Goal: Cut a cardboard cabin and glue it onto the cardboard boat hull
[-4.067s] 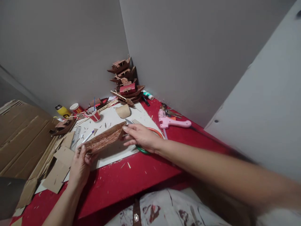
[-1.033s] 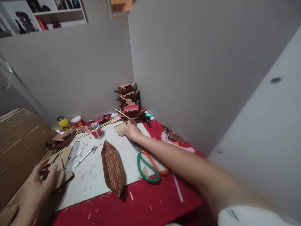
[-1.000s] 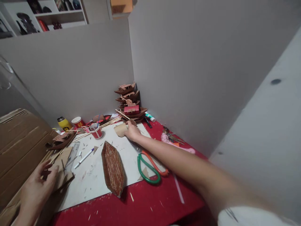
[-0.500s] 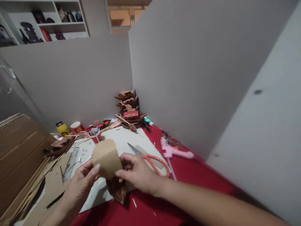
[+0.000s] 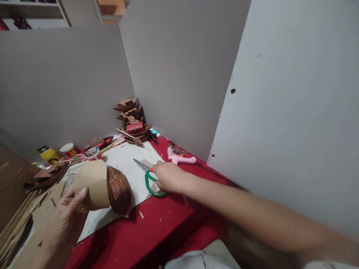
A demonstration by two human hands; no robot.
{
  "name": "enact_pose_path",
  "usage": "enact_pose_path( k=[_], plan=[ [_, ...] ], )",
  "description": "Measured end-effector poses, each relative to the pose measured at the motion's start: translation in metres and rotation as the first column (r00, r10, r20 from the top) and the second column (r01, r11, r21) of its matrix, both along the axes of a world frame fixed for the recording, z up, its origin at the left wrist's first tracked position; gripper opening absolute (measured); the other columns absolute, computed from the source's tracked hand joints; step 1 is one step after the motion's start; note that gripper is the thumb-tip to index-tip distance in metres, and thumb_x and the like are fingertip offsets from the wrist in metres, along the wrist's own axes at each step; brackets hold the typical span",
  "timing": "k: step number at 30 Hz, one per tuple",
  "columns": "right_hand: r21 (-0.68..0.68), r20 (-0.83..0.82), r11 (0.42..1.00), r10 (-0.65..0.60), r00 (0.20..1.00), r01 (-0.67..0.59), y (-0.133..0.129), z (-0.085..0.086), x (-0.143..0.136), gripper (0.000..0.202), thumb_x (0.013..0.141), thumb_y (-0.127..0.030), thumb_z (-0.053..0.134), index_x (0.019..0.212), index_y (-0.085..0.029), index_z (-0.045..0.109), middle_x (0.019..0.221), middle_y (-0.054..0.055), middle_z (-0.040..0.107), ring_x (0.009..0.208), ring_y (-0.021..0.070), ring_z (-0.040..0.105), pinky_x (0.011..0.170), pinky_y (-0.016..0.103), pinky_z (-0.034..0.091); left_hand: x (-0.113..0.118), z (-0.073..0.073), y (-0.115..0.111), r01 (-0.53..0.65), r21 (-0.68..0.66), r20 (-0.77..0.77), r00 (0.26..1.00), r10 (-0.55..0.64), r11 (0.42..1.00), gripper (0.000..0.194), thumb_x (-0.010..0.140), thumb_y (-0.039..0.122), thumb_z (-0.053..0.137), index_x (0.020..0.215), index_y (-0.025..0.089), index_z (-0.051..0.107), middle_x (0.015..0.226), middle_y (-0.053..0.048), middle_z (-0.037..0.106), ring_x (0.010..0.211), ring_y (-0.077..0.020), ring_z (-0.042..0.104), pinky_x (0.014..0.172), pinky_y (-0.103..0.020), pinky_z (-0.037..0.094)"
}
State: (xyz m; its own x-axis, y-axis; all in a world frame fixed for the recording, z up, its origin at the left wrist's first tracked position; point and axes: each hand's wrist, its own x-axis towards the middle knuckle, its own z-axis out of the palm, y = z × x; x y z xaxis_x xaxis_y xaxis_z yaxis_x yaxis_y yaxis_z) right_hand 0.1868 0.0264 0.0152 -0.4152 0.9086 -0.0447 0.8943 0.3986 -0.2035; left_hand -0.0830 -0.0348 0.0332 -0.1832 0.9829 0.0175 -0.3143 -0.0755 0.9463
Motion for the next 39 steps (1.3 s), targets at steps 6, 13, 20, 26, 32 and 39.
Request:
enact_pose_path(
  k=[6, 13, 20, 26, 32, 39],
  plan=[
    [-0.076, -0.080, 0.997, 0.003, 0.997, -0.009, 0.004, -0.007, -0.005, 0.042, 0.071, -0.017, 0.065, 0.111, -0.007, 0.061, 0.104, 0.022, 0.068, 0.092, 0.0335, 0.066, 0.072, 0.037, 0.048, 0.013, 0.007, -0.012, 0.029, 0.109, 0.021, 0.999, -0.032, 0.994, 0.051, 0.072, 0.028, 0.079, 0.121, 0.023, 0.066, 0.106, -0.006, 0.076, 0.098, -0.0249, 0.070, 0.084, -0.032, 0.056],
    [-0.059, -0.397, 0.997, -0.077, 0.915, 0.058, 0.003, -0.011, 0.015, 0.040, 0.076, -0.020, 0.058, 0.115, -0.011, 0.052, 0.089, 0.008, 0.066, 0.077, 0.0199, 0.064, 0.065, 0.028, 0.048, 0.026, 0.018, -0.005, 0.046, 0.232, 0.044, 0.997, -0.058, 0.972, 0.045, 0.075, 0.025, 0.077, 0.119, 0.025, 0.067, 0.105, -0.003, 0.076, 0.101, -0.0221, 0.068, 0.086, -0.029, 0.053],
    [-0.311, -0.946, 0.937, -0.290, 0.144, -0.158, -0.026, -0.019, 0.021, 0.038, 0.067, -0.034, 0.076, 0.093, -0.017, 0.055, 0.074, -0.002, 0.057, 0.057, 0.0097, 0.053, 0.053, 0.022, 0.043, 0.026, 0.008, 0.003, 0.076, 0.170, 0.018, 0.997, -0.080, 0.983, 0.038, 0.069, 0.029, 0.081, 0.106, 0.020, 0.073, 0.097, -0.005, 0.076, 0.095, -0.0237, 0.069, 0.080, -0.029, 0.053],
    [-0.332, -0.943, 0.894, -0.326, 0.071, -0.302, -0.006, -0.010, 0.012, 0.038, 0.071, -0.049, 0.073, 0.074, -0.019, 0.049, 0.052, -0.008, 0.042, 0.041, 0.0056, 0.035, 0.039, 0.019, 0.027, 0.020, 0.001, 0.001, 0.099, 0.110, -0.049, 0.994, -0.094, 0.989, 0.042, 0.067, 0.035, 0.081, 0.106, 0.022, 0.073, 0.096, -0.005, 0.076, 0.088, -0.0250, 0.069, 0.076, -0.032, 0.053],
    [-0.245, -0.970, 0.889, -0.227, 0.093, -0.386, -0.013, 0.009, -0.009, 0.037, 0.074, -0.048, 0.073, 0.083, -0.015, 0.060, 0.076, 0.002, 0.063, 0.052, 0.0080, 0.053, 0.049, 0.021, 0.040, 0.017, -0.005, -0.010, 0.425, -0.074, -0.264, 0.864, -0.429, 0.902, 0.036, 0.067, 0.036, 0.081, 0.098, 0.018, 0.076, 0.078, -0.003, 0.072, 0.069, -0.0180, 0.063, 0.063, -0.025, 0.048],
    [-0.180, -0.979, 0.854, -0.202, 0.008, -0.488, -0.035, 0.006, -0.031, 0.040, 0.065, -0.035, 0.084, 0.085, -0.019, 0.053, 0.084, -0.001, 0.059, 0.071, 0.0123, 0.056, 0.063, 0.024, 0.046, 0.015, 0.002, -0.012, 0.439, -0.024, -0.023, 0.898, -0.439, 0.898, 0.042, 0.067, 0.037, 0.080, 0.104, 0.017, 0.074, 0.092, -0.008, 0.074, 0.079, -0.0211, 0.067, 0.069, -0.026, 0.052]
  ],
)
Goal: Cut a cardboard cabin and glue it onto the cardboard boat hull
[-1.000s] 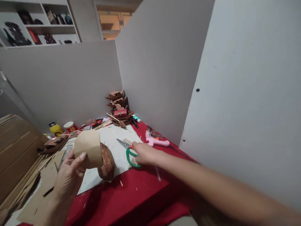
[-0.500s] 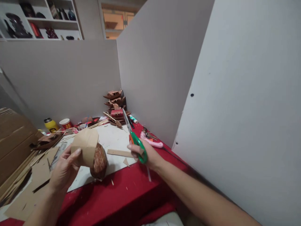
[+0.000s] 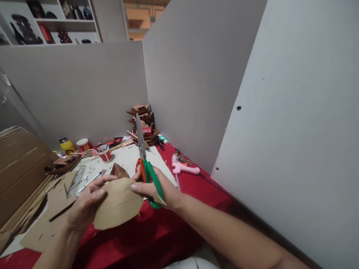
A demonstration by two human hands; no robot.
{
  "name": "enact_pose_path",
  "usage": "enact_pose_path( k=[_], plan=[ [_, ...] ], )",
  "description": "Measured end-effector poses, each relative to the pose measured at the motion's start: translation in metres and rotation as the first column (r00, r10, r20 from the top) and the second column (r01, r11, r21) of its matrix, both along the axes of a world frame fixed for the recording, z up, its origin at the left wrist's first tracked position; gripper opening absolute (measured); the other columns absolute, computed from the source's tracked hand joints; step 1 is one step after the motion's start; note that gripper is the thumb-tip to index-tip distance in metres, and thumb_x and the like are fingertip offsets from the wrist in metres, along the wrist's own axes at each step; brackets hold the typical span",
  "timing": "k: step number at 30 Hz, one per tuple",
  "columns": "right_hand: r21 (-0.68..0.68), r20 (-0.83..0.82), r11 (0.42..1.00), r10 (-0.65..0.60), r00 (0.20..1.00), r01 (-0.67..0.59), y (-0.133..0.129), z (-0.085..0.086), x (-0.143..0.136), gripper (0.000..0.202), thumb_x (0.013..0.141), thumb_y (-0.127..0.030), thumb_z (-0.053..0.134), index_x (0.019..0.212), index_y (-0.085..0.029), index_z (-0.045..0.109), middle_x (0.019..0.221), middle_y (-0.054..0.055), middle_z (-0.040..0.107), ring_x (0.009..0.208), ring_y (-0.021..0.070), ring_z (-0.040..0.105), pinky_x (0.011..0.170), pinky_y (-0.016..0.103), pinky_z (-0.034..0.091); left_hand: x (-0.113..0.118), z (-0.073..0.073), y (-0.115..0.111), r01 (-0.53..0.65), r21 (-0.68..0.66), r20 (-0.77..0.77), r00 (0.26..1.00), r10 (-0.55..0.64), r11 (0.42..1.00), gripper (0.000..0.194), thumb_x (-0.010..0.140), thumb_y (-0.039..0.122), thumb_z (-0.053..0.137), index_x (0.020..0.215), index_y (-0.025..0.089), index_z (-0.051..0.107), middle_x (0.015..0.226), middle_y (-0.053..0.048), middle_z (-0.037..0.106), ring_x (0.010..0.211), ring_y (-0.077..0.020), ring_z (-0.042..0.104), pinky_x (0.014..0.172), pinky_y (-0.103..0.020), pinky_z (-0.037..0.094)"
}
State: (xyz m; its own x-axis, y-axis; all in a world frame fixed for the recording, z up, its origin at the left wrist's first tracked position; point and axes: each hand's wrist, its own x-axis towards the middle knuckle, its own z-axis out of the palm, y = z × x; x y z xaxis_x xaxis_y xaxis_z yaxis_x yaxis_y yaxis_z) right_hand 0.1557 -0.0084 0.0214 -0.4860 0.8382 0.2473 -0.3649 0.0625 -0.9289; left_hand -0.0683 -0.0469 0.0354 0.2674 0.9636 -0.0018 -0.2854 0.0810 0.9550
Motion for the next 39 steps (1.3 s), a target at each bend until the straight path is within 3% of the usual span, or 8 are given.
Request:
enact_pose_path(
  k=[4, 7, 9, 15, 22, 25, 32, 39],
  plan=[
    [0.098, -0.194, 0.940, -0.305, 0.932, 0.328, 0.004, 0.003, -0.009, 0.034, 0.071, -0.035, 0.079, 0.083, -0.021, 0.051, 0.084, -0.001, 0.058, 0.073, 0.0129, 0.055, 0.068, 0.026, 0.046, -0.001, -0.003, 0.007, -0.075, -0.004, 0.292, 0.954, 0.073, 0.997, 0.048, 0.071, 0.048, 0.074, 0.108, 0.018, 0.071, 0.105, -0.011, 0.074, 0.093, -0.0254, 0.069, 0.076, -0.031, 0.056],
    [0.190, -0.246, 0.836, -0.467, 0.850, 0.514, 0.005, 0.002, -0.020, 0.026, 0.076, -0.033, 0.074, 0.082, -0.021, 0.052, 0.086, 0.000, 0.057, 0.082, 0.0152, 0.056, 0.078, 0.029, 0.046, 0.011, -0.010, 0.003, -0.033, 0.048, 0.263, 0.965, 0.019, 0.998, 0.052, 0.065, 0.047, 0.082, 0.106, 0.018, 0.071, 0.101, -0.012, 0.074, 0.093, -0.0284, 0.069, 0.080, -0.039, 0.057],
    [0.248, -0.200, 0.810, -0.495, 0.846, 0.532, 0.000, -0.002, -0.029, 0.024, 0.077, -0.030, 0.072, 0.083, -0.021, 0.051, 0.086, 0.000, 0.056, 0.081, 0.0152, 0.055, 0.076, 0.029, 0.046, 0.023, -0.014, -0.003, -0.110, 0.052, 0.218, 0.971, 0.096, 0.993, 0.052, 0.067, 0.042, 0.083, 0.111, 0.019, 0.069, 0.102, -0.011, 0.074, 0.101, -0.0303, 0.068, 0.087, -0.042, 0.054],
    [0.270, -0.116, 0.903, -0.312, 0.943, 0.333, -0.020, -0.011, -0.038, 0.028, 0.080, -0.032, 0.071, 0.085, -0.021, 0.046, 0.088, -0.001, 0.051, 0.070, 0.0107, 0.051, 0.064, 0.024, 0.046, 0.040, -0.009, -0.012, -0.374, 0.072, 0.163, 0.919, 0.359, 0.925, 0.045, 0.074, 0.025, 0.078, 0.117, 0.019, 0.068, 0.099, -0.007, 0.077, 0.098, -0.0217, 0.070, 0.087, -0.026, 0.054],
    [0.116, 0.277, 0.993, -0.055, 0.959, 0.023, -0.032, -0.028, 0.005, 0.056, 0.075, -0.072, 0.061, 0.088, -0.020, 0.044, 0.064, -0.007, 0.040, 0.049, 0.0070, 0.036, 0.043, 0.020, 0.034, 0.027, -0.004, -0.009, -0.519, 0.051, 0.277, 0.828, 0.487, 0.853, 0.053, 0.066, 0.020, 0.084, 0.116, 0.020, 0.068, 0.089, -0.004, 0.078, 0.084, -0.0166, 0.073, 0.077, -0.021, 0.057],
    [0.180, 0.347, 0.982, -0.009, 0.938, -0.057, -0.040, -0.041, 0.022, 0.072, 0.071, -0.088, 0.044, 0.093, -0.019, 0.046, 0.066, -0.005, 0.038, 0.052, 0.0081, 0.032, 0.044, 0.021, 0.031, 0.026, -0.005, -0.009, -0.529, 0.052, 0.281, 0.822, 0.496, 0.847, 0.055, 0.066, 0.019, 0.084, 0.118, 0.020, 0.066, 0.090, -0.004, 0.077, 0.085, -0.0173, 0.073, 0.077, -0.023, 0.058],
    [0.382, 0.630, 0.910, -0.128, 0.766, -0.162, -0.051, -0.033, 0.034, 0.068, 0.081, -0.082, 0.035, 0.095, -0.017, 0.048, 0.073, -0.001, 0.046, 0.063, 0.0132, 0.040, 0.059, 0.026, 0.036, 0.030, -0.007, -0.010, -0.547, 0.080, 0.277, 0.816, 0.508, 0.834, 0.057, 0.064, 0.019, 0.085, 0.118, 0.022, 0.066, 0.087, -0.003, 0.077, 0.084, -0.0176, 0.073, 0.076, -0.022, 0.058],
    [0.421, 0.602, 0.893, -0.146, 0.785, -0.157, -0.052, -0.034, 0.022, 0.072, 0.081, -0.084, 0.030, 0.094, -0.015, 0.049, 0.072, 0.000, 0.046, 0.062, 0.0134, 0.041, 0.058, 0.026, 0.034, 0.034, -0.008, -0.012, -0.527, 0.083, 0.274, 0.828, 0.489, 0.846, 0.056, 0.064, 0.021, 0.087, 0.116, 0.019, 0.067, 0.083, -0.002, 0.077, 0.080, -0.0147, 0.073, 0.080, -0.019, 0.056]
  ],
)
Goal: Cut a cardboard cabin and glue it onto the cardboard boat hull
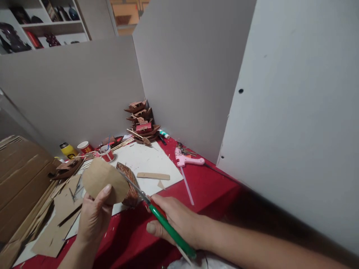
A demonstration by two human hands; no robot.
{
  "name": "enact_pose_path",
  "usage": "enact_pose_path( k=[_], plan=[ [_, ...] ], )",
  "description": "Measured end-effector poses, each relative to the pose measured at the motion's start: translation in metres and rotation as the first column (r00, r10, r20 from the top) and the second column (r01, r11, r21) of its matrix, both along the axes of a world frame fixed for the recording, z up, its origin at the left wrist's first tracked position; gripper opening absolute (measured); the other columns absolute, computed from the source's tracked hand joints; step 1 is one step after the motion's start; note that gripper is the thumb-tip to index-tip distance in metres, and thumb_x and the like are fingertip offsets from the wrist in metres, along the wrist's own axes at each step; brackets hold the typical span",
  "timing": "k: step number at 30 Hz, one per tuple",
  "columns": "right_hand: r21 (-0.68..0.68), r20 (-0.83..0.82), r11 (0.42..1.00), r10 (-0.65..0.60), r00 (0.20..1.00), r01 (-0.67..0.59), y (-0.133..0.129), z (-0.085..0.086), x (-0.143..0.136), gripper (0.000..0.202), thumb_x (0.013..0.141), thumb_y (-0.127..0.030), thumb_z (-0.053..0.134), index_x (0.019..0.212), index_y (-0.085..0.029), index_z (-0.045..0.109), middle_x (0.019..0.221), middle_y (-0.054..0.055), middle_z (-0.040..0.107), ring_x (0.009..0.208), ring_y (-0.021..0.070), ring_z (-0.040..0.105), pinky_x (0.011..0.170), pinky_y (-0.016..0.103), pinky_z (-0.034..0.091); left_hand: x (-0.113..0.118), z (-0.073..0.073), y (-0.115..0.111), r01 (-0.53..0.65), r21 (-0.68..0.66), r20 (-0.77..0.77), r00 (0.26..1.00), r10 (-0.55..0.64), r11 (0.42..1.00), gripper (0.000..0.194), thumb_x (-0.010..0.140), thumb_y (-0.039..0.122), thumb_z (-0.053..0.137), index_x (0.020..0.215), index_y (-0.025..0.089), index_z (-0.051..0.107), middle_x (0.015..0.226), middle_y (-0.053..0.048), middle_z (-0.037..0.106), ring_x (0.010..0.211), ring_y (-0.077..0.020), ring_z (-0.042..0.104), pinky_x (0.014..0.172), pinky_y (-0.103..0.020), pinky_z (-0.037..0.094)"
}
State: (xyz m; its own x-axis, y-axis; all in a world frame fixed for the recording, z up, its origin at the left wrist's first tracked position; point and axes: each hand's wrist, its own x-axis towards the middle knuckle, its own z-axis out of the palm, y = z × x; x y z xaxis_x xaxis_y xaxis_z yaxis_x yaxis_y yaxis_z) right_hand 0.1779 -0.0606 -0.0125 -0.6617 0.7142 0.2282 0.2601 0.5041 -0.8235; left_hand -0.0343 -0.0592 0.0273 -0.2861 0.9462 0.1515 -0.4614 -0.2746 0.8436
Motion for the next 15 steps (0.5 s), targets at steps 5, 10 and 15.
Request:
enact_pose_path(
  k=[5, 10, 15],
  plan=[
    [0.023, -0.007, 1.000, -0.006, 1.000, 0.006, 0.0005, -0.0016, -0.0017, 0.068, 0.083, -0.081, 0.030, 0.090, -0.016, 0.049, 0.068, -0.002, 0.043, 0.059, 0.0124, 0.037, 0.055, 0.026, 0.031, 0.0019, -0.0008, -0.0025, 0.034, -0.025, -0.006, 0.999, -0.035, 0.999, 0.056, 0.063, 0.024, 0.087, 0.115, 0.019, 0.067, 0.084, -0.003, 0.078, 0.080, -0.0149, 0.073, 0.079, -0.018, 0.055],
    [0.085, 0.060, 0.996, -0.047, 0.997, 0.041, 0.0006, 0.0010, 0.0013, 0.068, 0.084, -0.081, 0.028, 0.092, -0.017, 0.049, 0.069, -0.002, 0.042, 0.061, 0.0133, 0.037, 0.058, 0.027, 0.031, 0.0030, -0.0021, -0.0028, 0.051, -0.030, -0.021, 0.998, -0.052, 0.998, 0.052, 0.066, 0.024, 0.085, 0.115, 0.019, 0.067, 0.085, -0.003, 0.078, 0.081, -0.0161, 0.074, 0.080, -0.020, 0.056],
    [0.019, 0.045, 0.999, -0.033, 0.998, 0.032, -0.0017, 0.0008, 0.0022, 0.066, 0.083, -0.081, 0.030, 0.087, -0.018, 0.048, 0.066, -0.003, 0.041, 0.058, 0.0125, 0.035, 0.055, 0.026, 0.030, 0.0035, -0.0026, -0.0023, 0.068, -0.048, -0.033, 0.997, -0.070, 0.997, 0.051, 0.066, 0.026, 0.085, 0.113, 0.018, 0.068, 0.086, -0.005, 0.078, 0.082, -0.0191, 0.074, 0.077, -0.023, 0.057]
  ],
)
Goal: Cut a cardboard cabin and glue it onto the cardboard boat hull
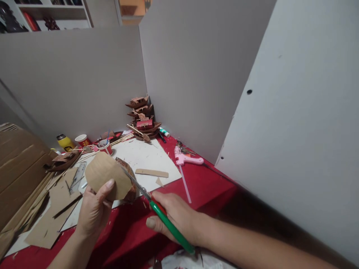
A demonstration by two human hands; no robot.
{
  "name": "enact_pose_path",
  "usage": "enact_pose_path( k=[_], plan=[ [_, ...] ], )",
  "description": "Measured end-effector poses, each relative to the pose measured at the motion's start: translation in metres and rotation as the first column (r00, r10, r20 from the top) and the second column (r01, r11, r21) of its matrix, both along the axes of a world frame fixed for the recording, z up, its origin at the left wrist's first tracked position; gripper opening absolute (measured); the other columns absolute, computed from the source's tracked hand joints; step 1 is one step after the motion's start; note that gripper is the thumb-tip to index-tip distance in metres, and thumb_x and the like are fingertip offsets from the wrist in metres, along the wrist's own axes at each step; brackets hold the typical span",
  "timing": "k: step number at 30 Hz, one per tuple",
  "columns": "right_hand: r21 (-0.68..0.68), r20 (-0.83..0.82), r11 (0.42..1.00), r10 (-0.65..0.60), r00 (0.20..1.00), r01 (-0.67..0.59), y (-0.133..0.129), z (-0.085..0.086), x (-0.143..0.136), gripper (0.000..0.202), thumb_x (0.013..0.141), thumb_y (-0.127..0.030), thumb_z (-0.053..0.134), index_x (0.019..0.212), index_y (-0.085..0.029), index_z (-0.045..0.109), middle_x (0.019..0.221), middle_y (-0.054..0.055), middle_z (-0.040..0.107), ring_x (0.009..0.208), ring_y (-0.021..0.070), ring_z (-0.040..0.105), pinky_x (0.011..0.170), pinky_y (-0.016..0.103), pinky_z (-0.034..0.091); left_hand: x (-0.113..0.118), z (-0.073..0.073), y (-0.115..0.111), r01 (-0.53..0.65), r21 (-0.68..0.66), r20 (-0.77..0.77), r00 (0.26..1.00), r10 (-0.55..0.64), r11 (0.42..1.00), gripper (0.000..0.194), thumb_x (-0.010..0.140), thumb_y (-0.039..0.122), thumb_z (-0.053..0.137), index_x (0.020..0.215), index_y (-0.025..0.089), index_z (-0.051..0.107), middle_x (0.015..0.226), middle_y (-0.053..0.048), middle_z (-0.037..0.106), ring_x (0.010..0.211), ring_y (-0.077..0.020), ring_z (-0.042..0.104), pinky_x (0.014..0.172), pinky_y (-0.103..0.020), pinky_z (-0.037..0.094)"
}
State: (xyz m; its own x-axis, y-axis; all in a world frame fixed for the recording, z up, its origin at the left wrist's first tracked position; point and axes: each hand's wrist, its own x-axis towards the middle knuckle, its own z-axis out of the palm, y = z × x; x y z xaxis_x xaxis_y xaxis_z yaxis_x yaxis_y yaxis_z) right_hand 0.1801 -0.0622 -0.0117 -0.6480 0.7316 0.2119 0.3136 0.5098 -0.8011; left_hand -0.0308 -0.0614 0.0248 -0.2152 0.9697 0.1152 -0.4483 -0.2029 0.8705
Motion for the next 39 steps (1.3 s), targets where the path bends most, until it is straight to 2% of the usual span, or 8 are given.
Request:
enact_pose_path(
  k=[6, 10, 16, 21, 24, 28, 31, 39],
  plan=[
    [-0.069, -0.079, 0.998, 0.000, 0.997, -0.006, -0.002, -0.006, -0.002, 0.065, 0.082, -0.082, 0.033, 0.081, -0.018, 0.046, 0.065, -0.002, 0.043, 0.058, 0.0118, 0.036, 0.054, 0.026, 0.031, 0.001, -0.002, 0.000, 0.013, 0.002, 0.008, 1.000, -0.013, 1.000, 0.050, 0.065, 0.027, 0.085, 0.112, 0.017, 0.069, 0.087, -0.005, 0.078, 0.082, -0.0202, 0.073, 0.075, -0.024, 0.058],
    [-0.131, -0.134, 0.991, 0.000, 0.991, -0.017, 0.000, -0.011, -0.003, 0.060, 0.083, -0.078, 0.040, 0.078, -0.018, 0.045, 0.063, -0.004, 0.038, 0.057, 0.0107, 0.033, 0.052, 0.025, 0.029, 0.002, -0.003, 0.000, 0.022, 0.004, 0.011, 1.000, -0.022, 1.000, 0.049, 0.067, 0.025, 0.083, 0.113, 0.018, 0.068, 0.089, -0.005, 0.078, 0.082, -0.0188, 0.073, 0.076, -0.023, 0.057],
    [-0.152, -0.149, 0.988, -0.011, 0.989, -0.012, 0.001, -0.014, 0.000, 0.056, 0.084, -0.073, 0.045, 0.073, -0.019, 0.042, 0.061, -0.006, 0.032, 0.056, 0.0093, 0.029, 0.050, 0.024, 0.025, 0.000, -0.004, 0.001, 0.030, -0.002, 0.014, 0.999, -0.030, 1.000, 0.049, 0.067, 0.024, 0.083, 0.113, 0.016, 0.068, 0.090, -0.006, 0.077, 0.083, -0.0194, 0.073, 0.077, -0.024, 0.057],
    [-0.162, -0.130, 0.987, -0.004, 0.991, -0.017, -0.002, -0.015, 0.002, 0.055, 0.084, -0.072, 0.046, 0.072, -0.018, 0.042, 0.061, -0.006, 0.029, 0.056, 0.0093, 0.028, 0.050, 0.024, 0.024, 0.000, -0.003, -0.001, -0.040, -0.038, 0.020, 0.999, 0.041, 0.998, 0.054, 0.070, 0.029, 0.081, 0.121, 0.019, 0.064, 0.094, -0.005, 0.077, 0.083, -0.0208, 0.073, 0.075, -0.027, 0.058],
    [-0.136, -0.082, 0.991, -0.009, 0.997, -0.002, -0.003, -0.012, 0.002, 0.057, 0.084, -0.075, 0.041, 0.073, -0.019, 0.042, 0.060, -0.005, 0.033, 0.055, 0.0098, 0.031, 0.050, 0.025, 0.026, 0.000, -0.005, 0.000, -0.070, -0.059, -0.028, 0.997, 0.068, 0.996, 0.051, 0.071, 0.031, 0.080, 0.119, 0.019, 0.066, 0.097, -0.005, 0.077, 0.084, -0.0226, 0.073, 0.076, -0.030, 0.059],
    [-0.037, 0.032, 0.998, -0.039, 0.999, 0.040, 0.000, -0.008, 0.004, 0.058, 0.086, -0.075, 0.038, 0.080, -0.018, 0.047, 0.063, -0.002, 0.044, 0.055, 0.0115, 0.038, 0.053, 0.025, 0.031, 0.000, -0.013, 0.000, -0.074, -0.061, -0.113, 0.991, 0.067, 0.995, 0.051, 0.071, 0.032, 0.081, 0.118, 0.018, 0.067, 0.103, -0.007, 0.076, 0.091, -0.0243, 0.071, 0.078, -0.031, 0.059],
    [-0.013, 0.046, 0.998, -0.055, 0.997, 0.056, 0.002, -0.007, 0.006, 0.057, 0.086, -0.074, 0.039, 0.082, -0.018, 0.050, 0.063, -0.001, 0.046, 0.055, 0.0118, 0.039, 0.054, 0.025, 0.032, -0.001, -0.018, -0.001, -0.068, -0.050, -0.158, 0.986, 0.060, 0.996, 0.053, 0.072, 0.034, 0.080, 0.121, 0.019, 0.065, 0.107, -0.007, 0.075, 0.095, -0.0243, 0.070, 0.080, -0.031, 0.058],
    [-0.164, -0.041, 0.986, -0.025, 0.999, 0.018, -0.003, -0.007, 0.011, 0.057, 0.084, -0.072, 0.046, 0.082, -0.016, 0.053, 0.061, -0.004, 0.038, 0.055, 0.0099, 0.033, 0.049, 0.023, 0.028, 0.004, -0.017, 0.000, -0.046, -0.083, -0.144, 0.989, 0.034, 0.995, 0.049, 0.070, 0.035, 0.081, 0.114, 0.017, 0.068, 0.100, -0.008, 0.077, 0.090, -0.0242, 0.071, 0.075, -0.031, 0.058]
  ],
)
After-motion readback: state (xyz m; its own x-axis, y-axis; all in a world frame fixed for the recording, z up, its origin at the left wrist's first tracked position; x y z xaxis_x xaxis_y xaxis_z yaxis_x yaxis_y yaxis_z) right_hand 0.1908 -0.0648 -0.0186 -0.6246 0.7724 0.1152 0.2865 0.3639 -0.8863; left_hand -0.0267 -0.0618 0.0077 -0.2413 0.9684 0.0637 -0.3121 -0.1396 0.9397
